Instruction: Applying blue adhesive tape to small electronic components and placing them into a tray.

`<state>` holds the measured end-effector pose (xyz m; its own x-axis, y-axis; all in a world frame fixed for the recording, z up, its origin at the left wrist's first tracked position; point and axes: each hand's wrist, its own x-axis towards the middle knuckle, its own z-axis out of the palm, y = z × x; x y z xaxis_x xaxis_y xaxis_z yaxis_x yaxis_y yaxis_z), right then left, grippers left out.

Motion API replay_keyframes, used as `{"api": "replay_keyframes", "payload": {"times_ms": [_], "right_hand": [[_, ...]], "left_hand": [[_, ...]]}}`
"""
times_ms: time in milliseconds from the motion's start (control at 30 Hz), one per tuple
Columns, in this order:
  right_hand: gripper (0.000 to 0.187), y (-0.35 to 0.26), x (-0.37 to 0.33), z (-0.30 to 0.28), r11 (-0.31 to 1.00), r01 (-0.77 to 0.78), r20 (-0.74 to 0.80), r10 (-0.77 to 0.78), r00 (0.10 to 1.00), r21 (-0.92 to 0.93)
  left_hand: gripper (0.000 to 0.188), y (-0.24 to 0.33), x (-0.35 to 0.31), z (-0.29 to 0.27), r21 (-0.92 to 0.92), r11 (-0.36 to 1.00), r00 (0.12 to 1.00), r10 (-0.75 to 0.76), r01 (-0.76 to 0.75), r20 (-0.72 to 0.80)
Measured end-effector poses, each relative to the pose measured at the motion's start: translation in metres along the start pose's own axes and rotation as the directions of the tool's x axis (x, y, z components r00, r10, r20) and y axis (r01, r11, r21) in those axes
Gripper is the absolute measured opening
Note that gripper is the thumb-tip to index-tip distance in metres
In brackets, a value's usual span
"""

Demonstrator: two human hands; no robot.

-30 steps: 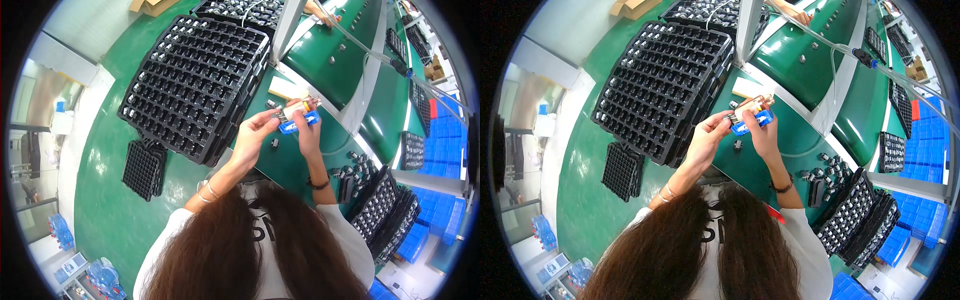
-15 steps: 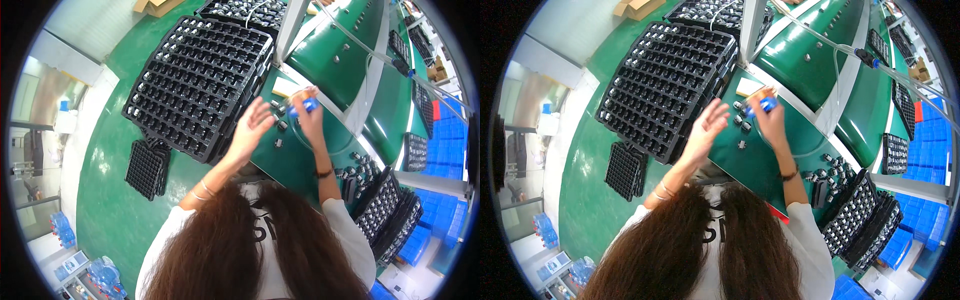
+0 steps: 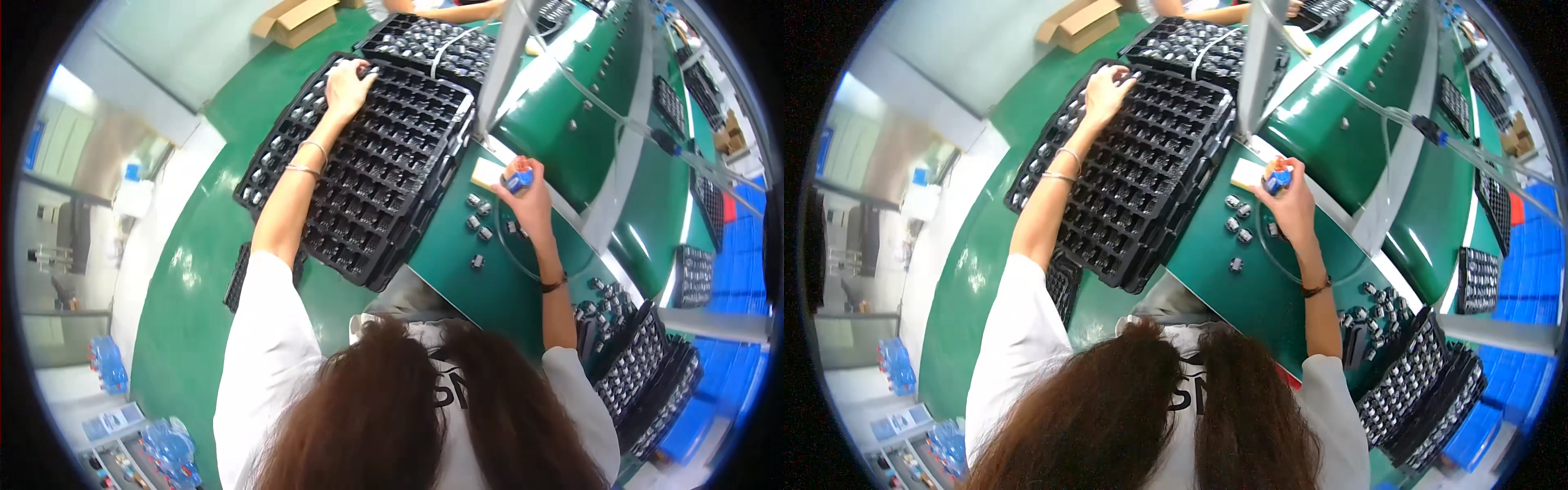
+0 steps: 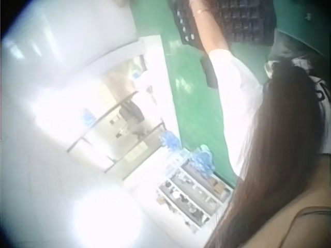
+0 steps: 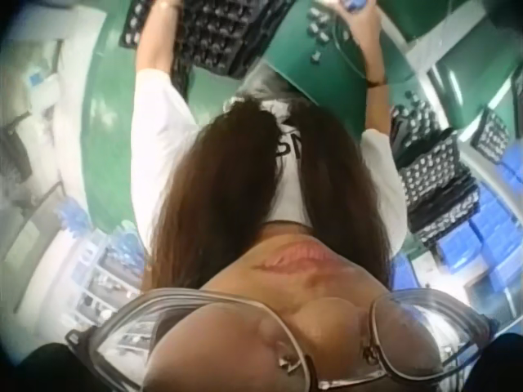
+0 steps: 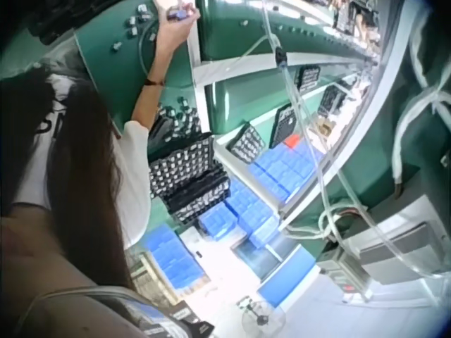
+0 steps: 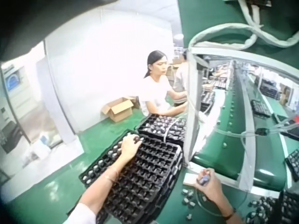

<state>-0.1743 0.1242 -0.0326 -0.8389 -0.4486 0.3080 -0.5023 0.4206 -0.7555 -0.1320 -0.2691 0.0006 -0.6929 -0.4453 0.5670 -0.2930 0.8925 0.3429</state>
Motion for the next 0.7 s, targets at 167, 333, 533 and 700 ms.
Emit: {"api": "replay_keyframes", "payload": {"times_ms": [167, 333, 533, 700], "right_hand": [[0.066, 0.004, -0.024, -0.015, 0.995, -0.08, 0.061, 0.083, 0.995, -0.056], [0.063, 0.015, -0.028, -0.021, 0.992, -0.114, 0.041, 0.116, 0.992, -0.045], [0.057, 0.013, 0.007, 0.012, 0.999, 0.029, -0.033, -0.028, 0.999, 0.028], [0.032, 0.071, 0.049, 0.018, 0.989, 0.041, -0.136, -0.022, 0.99, 0.139]], "left_hand": [[0.023, -0.018, 0.03, 0.038, 0.047, 0.993, 0.987, -0.112, 0.107, 0.112], [0.018, -0.012, 0.039, 0.043, 0.011, 0.985, 0.985, -0.17, 0.17, 0.042], [0.019, 0.033, 0.014, -0.007, -0.894, 0.129, 0.887, -0.244, 0.43, 0.392], [0.018, 0.112, -0.09, -0.081, -0.561, -0.444, 0.585, -0.096, 0.699, 0.805]]}}
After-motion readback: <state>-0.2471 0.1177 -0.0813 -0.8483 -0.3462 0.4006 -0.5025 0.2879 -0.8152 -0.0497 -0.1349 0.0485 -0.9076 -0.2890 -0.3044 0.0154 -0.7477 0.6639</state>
